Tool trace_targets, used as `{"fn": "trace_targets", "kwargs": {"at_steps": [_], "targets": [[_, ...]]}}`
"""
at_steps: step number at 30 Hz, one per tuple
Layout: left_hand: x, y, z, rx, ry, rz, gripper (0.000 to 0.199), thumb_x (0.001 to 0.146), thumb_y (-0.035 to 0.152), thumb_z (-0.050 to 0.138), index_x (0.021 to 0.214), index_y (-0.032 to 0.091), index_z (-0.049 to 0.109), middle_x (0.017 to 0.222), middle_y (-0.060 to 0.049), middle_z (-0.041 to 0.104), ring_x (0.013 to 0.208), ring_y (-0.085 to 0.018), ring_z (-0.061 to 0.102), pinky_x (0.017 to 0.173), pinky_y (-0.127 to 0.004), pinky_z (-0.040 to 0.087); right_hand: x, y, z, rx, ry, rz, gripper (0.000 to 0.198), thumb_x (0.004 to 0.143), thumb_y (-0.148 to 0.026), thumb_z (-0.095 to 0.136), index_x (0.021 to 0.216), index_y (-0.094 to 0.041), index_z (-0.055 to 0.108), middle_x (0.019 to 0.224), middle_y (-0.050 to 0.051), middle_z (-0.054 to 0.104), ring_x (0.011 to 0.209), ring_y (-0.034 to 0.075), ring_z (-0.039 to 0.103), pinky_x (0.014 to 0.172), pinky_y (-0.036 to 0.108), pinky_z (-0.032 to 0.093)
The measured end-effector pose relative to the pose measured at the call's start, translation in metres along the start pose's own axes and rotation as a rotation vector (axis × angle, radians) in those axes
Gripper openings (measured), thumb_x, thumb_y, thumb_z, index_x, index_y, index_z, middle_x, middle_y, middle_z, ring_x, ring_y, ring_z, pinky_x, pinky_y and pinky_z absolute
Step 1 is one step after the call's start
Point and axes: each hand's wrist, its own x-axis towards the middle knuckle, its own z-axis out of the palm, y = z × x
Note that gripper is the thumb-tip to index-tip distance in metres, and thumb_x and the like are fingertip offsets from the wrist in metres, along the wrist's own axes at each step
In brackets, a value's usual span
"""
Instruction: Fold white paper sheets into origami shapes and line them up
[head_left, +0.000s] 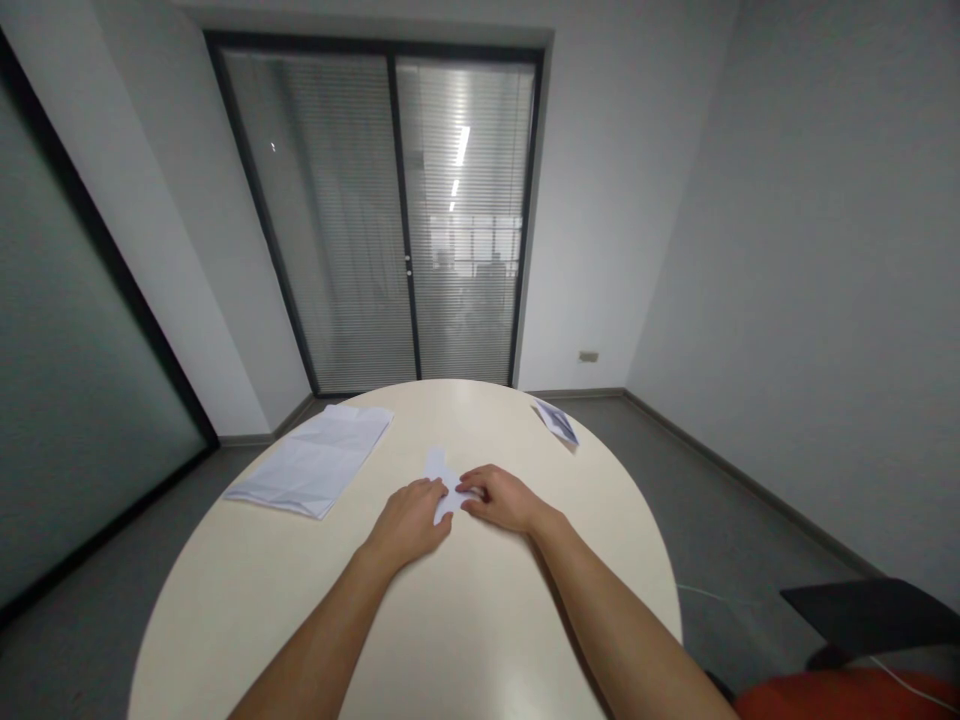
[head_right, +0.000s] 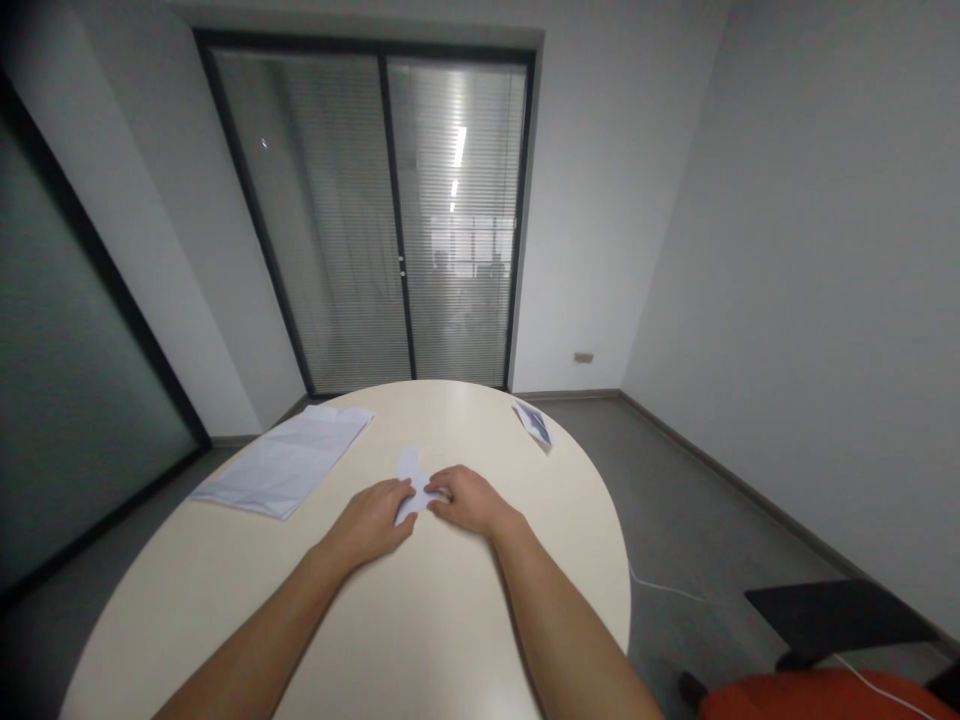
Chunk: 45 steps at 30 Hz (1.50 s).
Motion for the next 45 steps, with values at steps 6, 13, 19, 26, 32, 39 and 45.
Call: {"fn": "trace_targets", "kwargs": {"at_steps": [6,13,19,26,32,39,45], "targets": [[0.000,0.000,-0.003,-0.010,-0.030,0.031,0.023,0.094,0.028,0.047,0.110,0.020,0.061,0.107,-0.010,0.069,0.101,-0.024,0.066,0.089,-0.034,0.048,0.000,0.002,0.001,0.008,-0.003,-0.011,0.035,0.084,-0.028,0.070,0.118,-0.020,0.075,0.123,0.010,0.072,0.115,0.025,0.064,0.103,0.037,0.046],[-0.001,-0.005,0.002,-0.178,-0.015,0.063,0.026,0.096,0.024,0.044,0.116,0.020,0.060,0.119,-0.010,0.068,0.110,-0.022,0.064,0.096,-0.032,0.047,-0.001,0.008,0.003,0.003,-0.004,0.016,0.030,0.085,-0.028,0.070,0.113,-0.023,0.077,0.125,0.010,0.070,0.115,0.025,0.063,0.101,0.036,0.047],[0.000,-0.005,0.000,-0.142,-0.020,0.070,0.033,0.098,0.025,0.041,0.122,0.020,0.063,0.120,-0.011,0.070,0.112,-0.023,0.065,0.097,-0.034,0.048,-0.002,0.000,-0.002,-0.006,0.017,-0.009,0.015,0.088,-0.031,0.070,0.096,-0.023,0.079,0.121,0.009,0.071,0.117,0.024,0.061,0.100,0.035,0.047],[0.001,-0.009,0.003,-0.096,0.018,0.147,0.032,0.099,0.022,0.042,0.119,0.021,0.067,0.124,-0.009,0.071,0.115,-0.023,0.065,0.101,-0.035,0.046,-0.001,-0.004,-0.003,-0.006,0.043,-0.014,0.008,0.081,-0.028,0.073,0.077,-0.021,0.073,0.115,0.008,0.073,0.115,0.025,0.062,0.099,0.034,0.046],[0.001,-0.011,0.007,-0.159,-0.017,0.121,0.028,0.099,0.024,0.045,0.119,0.024,0.065,0.121,-0.006,0.071,0.114,-0.020,0.065,0.099,-0.031,0.047,-0.001,-0.007,-0.004,-0.022,0.008,0.021,0.016,0.081,-0.028,0.070,0.095,-0.020,0.073,0.108,0.007,0.075,0.101,0.023,0.066,0.092,0.032,0.047],[0.002,-0.019,0.012,-0.270,0.020,0.078,0.032,0.101,0.024,0.041,0.124,0.021,0.062,0.124,-0.008,0.070,0.114,-0.020,0.065,0.101,-0.031,0.047,0.000,-0.010,-0.008,-0.064,-0.039,-0.010,0.046,0.080,-0.036,0.073,0.122,-0.019,0.068,0.112,0.009,0.073,0.098,0.023,0.065,0.090,0.032,0.045],[0.004,-0.023,0.018,-0.343,0.090,0.088,0.025,0.100,0.021,0.043,0.114,0.021,0.064,0.117,-0.006,0.070,0.108,-0.018,0.065,0.097,-0.029,0.048,-0.001,0.008,0.001,-0.125,0.019,0.072,0.038,0.086,-0.026,0.063,0.122,-0.017,0.070,0.117,0.011,0.074,0.107,0.025,0.066,0.097,0.034,0.044]]}}
